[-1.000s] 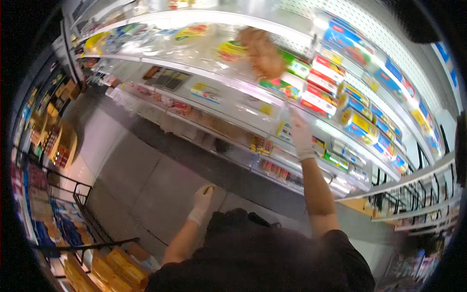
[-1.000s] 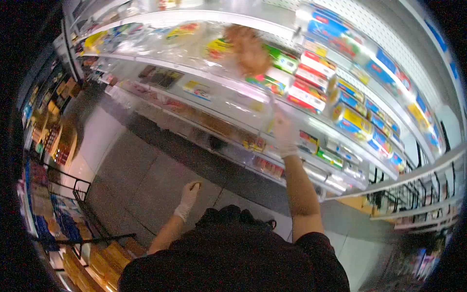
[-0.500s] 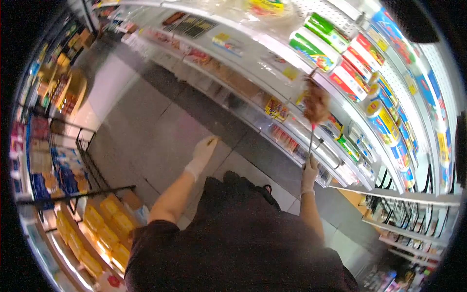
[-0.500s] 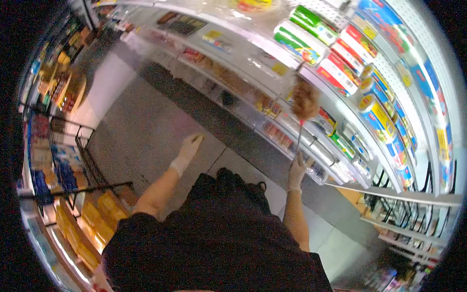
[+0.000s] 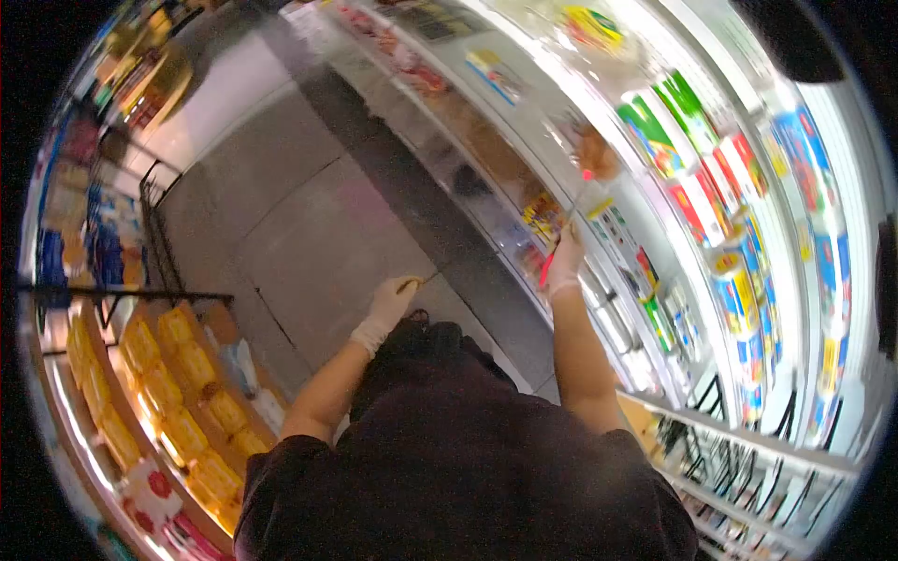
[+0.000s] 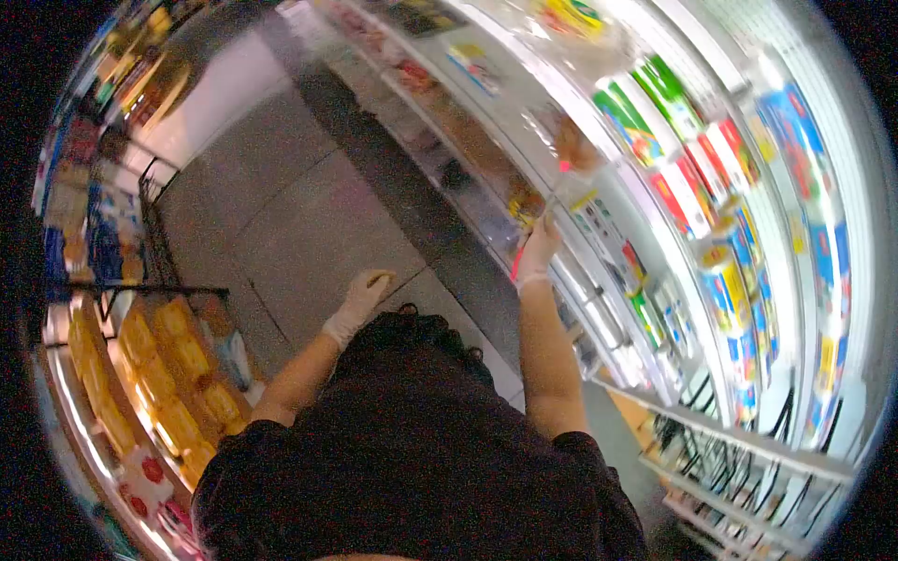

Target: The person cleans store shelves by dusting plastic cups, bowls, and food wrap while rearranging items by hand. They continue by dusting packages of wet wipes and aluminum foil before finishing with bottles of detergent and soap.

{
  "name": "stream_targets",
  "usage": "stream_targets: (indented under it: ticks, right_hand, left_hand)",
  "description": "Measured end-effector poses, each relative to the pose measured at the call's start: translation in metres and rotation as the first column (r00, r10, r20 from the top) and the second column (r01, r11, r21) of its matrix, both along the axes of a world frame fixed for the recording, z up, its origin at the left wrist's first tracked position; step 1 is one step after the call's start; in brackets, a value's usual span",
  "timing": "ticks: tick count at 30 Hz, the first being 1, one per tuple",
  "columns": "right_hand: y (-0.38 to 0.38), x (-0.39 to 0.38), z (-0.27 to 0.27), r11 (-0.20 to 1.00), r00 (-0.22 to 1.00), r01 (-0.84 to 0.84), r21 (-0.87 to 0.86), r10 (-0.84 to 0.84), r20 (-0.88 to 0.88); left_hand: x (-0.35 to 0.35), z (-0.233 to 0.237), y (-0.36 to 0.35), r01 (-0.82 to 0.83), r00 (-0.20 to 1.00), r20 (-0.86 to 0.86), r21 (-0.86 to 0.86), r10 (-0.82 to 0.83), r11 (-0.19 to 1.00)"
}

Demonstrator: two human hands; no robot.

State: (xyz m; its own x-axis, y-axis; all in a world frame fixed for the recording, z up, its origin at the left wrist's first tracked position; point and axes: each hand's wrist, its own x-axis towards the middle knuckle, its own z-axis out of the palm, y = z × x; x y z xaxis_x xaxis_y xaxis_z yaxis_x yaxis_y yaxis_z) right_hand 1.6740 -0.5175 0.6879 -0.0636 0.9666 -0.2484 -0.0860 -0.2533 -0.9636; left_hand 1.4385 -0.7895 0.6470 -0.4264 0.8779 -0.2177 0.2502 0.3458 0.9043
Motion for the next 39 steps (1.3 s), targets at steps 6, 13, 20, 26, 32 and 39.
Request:
stream_targets:
  ticks: [6,13,20,26,32,39]
  right_hand:
    - [0.011,-0.102,0.012,0.612,0.523,-0.789,0.057,0.619,0.586]
    - [0.064,-0.117,-0.010,0.932,0.936,-0.350,-0.093,0.344,-0.072]
    - [0.014,-0.109,0.049,0.648,0.553,-0.760,-0.040,0.678,0.484]
    - [-0.064,0.022,0.004,0.982,0.930,-0.152,0.109,0.105,0.352]
    - [-0.132,0.172,-0.008,0.719,0.726,0.687,-0.107,-0.672,0.144]
    - [-0.084,0.169,0.008,0.928,0.971,0.238,-0.285,-0.230,0.063]
  left_hand:
    - [-0.033,-0.036,-0.060,-0.220,0.975,-0.011,-0.096,0.220,0.971]
    - [-0.039,0.013,-0.074,-0.377,0.924,0.024,-0.111,0.381,0.920]
    - [-0.028,-0.011,-0.050,-0.215,0.934,0.233,-0.235,0.269,0.948]
    - [-0.011,-0.003,0.016,0.018,0.980,0.197,-0.229,0.028,0.973]
    - [0.024,-0.010,0.086,0.399,0.912,0.152,-0.115,-0.381,0.910]
    - [0.117,0.029,0.152,0.652,0.758,0.079,-0.068,-0.647,0.755]
